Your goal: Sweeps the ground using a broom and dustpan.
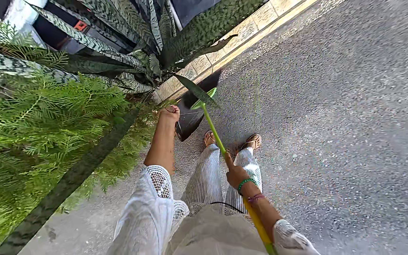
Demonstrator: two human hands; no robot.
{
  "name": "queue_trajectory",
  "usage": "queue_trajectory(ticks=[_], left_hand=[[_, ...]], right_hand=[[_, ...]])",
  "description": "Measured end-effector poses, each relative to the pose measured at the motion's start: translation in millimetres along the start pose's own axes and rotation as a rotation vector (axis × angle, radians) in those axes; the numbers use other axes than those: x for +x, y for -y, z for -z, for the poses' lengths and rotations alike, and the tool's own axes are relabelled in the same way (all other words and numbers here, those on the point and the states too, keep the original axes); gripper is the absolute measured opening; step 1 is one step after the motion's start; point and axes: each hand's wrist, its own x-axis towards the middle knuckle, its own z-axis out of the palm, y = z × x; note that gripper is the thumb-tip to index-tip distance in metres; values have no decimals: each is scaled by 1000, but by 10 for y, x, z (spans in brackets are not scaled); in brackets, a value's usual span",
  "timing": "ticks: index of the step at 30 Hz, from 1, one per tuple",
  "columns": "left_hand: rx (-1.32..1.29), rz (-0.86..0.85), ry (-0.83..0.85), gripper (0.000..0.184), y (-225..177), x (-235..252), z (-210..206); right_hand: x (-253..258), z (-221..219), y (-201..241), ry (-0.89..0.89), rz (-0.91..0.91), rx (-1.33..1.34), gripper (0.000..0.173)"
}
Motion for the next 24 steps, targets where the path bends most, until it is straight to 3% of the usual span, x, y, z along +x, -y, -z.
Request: queue_trajectory(ticks=[4, 8, 11, 14, 16, 20, 24], left_hand=[[18, 24, 61, 31, -165, -14, 271], [63, 124, 36, 40, -399, -23, 1001], [37, 108, 51, 42, -435, -30, 1566], [-31, 82, 14, 41, -464, -125, 1817], [-65, 81, -15, 39, -476, -107, 1944], [-55, 70, -53, 37, -333, -12, 1997], [-32, 46, -28, 35, -204, 54, 1961]], right_hand=[[-610, 35, -516, -63, 47, 127, 89], [-1016, 202, -1057, -254, -35, 251, 84], [-931, 577, -1351, -436, -55, 327, 82], [-557, 974, -1412, -508, -104, 391, 79], [-244, 1008, -1327, -520, -140, 378, 84], [183, 312, -957, -272, -140, 198, 92], [90, -765, -563, -85, -51, 107, 90]])
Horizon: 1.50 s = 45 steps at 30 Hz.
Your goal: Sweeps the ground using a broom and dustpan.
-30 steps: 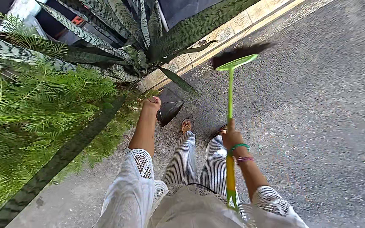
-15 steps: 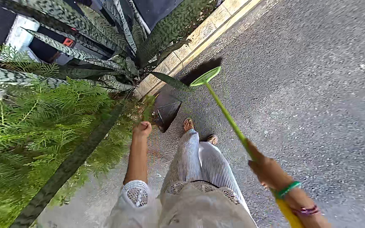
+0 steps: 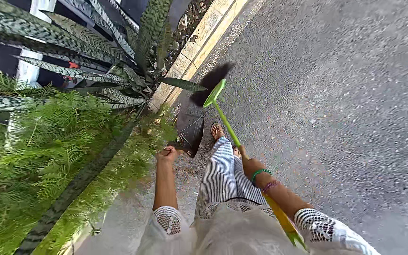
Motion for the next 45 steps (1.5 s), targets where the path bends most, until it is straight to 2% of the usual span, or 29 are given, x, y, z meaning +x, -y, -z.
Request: queue_trajectory(ticks=[4, 7, 11, 14, 17, 20, 22, 25, 28, 29, 31, 33, 36, 39, 42, 45], left_hand=[[9, -1, 37, 34, 0, 22, 20], [13, -21, 60, 37, -55, 27, 8], [42, 20, 51, 40, -175, 177, 166], [53, 63, 87, 39, -357, 236, 442], [42, 95, 149, 39, -664, 143, 781], [18, 109, 185, 36, -987, 6, 1069], [32, 89, 148, 36, -1199, -21, 1203], [61, 59, 99, 41, -1498, 61, 1292], [61, -34, 36, 40, -1660, 149, 1272], [86, -57, 30, 39, -1694, 204, 1261], [121, -76, 12, 38, -1738, 373, 1217], [166, -87, 20, 37, -1765, 486, 1159], [211, -81, 56, 38, -1839, 585, 1070], [206, -52, 57, 37, -1948, 591, 1010], [210, -6, 81, 40, -2024, 656, 1058], [267, 14, 104, 43, -2006, 659, 1198]], right_hand=[[-244, -229, -69, 81, 173, -14, 93], [-599, -186, -280, 59, 156, 48, 91], [-818, 61, -671, -174, 124, 191, 86], [-671, 409, -797, -383, 106, 333, 82], [-267, 690, -818, -596, 111, 461, 77], [-31, 980, -535, -621, 46, 521, 77], [142, 974, -259, -599, 8, 540, 81], [371, 619, 266, -497, 3, 500, 87], [614, -312, 748, -331, 68, 389, 97], [637, -640, 898, -221, 78, 308, 102], [529, -1194, 1128, -48, 99, 200, 103], [328, -1550, 1220, 33, 126, 145, 101], [-44, -1638, 1101, 119, 190, 143, 98], [-574, -1655, 850, 89, 212, 237, 91], [-911, -1604, 586, -64, 156, 332, 89], [-779, -1368, 357, -277, 116, 464, 83]])
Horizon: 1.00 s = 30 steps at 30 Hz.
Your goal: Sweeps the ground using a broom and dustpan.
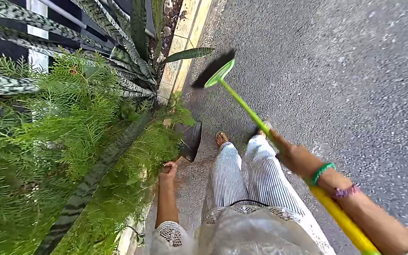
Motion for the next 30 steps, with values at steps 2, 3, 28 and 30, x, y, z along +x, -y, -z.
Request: queue_trajectory(ticks=[2, 3, 28, 30], left_hand=[[-7, -5, 13, 44, 76, -22, 74], [-16, -10, 17, 45, 112, -23, 105], [-124, -18, 119, 43, -139, -424, 1480], [-128, -28, 119, 43, -266, -433, 1708]], right_hand=[[364, 113, -33, -112, -20, 67, 83], [579, 111, -33, -154, -56, 86, 86], [116, -355, -915, -234, 126, -20, 78], [377, -215, -782, -310, 121, 46, 72]])
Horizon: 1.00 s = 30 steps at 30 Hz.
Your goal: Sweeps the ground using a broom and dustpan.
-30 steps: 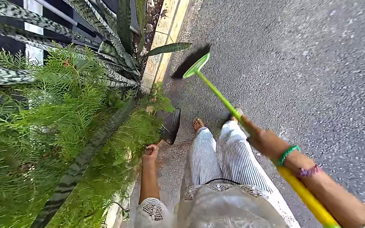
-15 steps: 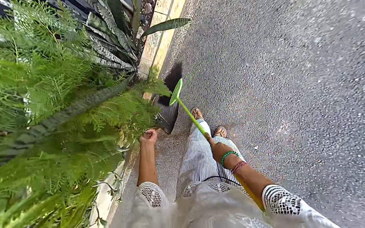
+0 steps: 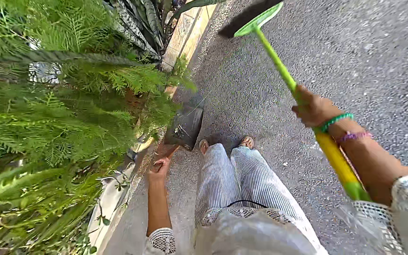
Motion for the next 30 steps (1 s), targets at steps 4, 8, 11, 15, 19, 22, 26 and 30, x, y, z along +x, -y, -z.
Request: queue_trajectory(ticks=[4, 8, 11, 15, 19, 22, 26, 30], left_hand=[[40, -2, 26, 45, -384, 34, 394], [41, -6, -47, 42, -755, 201, 662], [-50, -22, -119, 42, -961, 418, 732], [1, -57, -185, 42, -1075, 703, 680], [105, -79, -176, 41, -1267, 918, 654], [156, -91, -132, 39, -1440, 1020, 675], [153, -56, -89, 40, -1588, 1121, 788], [162, -11, -93, 41, -1606, 1147, 860]], right_hand=[[380, -165, 742, 10, -198, 5, 62], [563, -1152, 891, 39, -85, 49, 74], [102, -2212, 1015, 249, -109, -22, 92], [-765, -3351, 1029, 618, -135, -197, 94], [-1402, -3456, 1080, 759, -97, -223, 96], [-1813, -3133, 1005, 755, -69, -179, 92], [-2193, -2690, 932, 551, -123, -125, 87], [-1733, -2600, 757, 192, -120, 25, 87]])
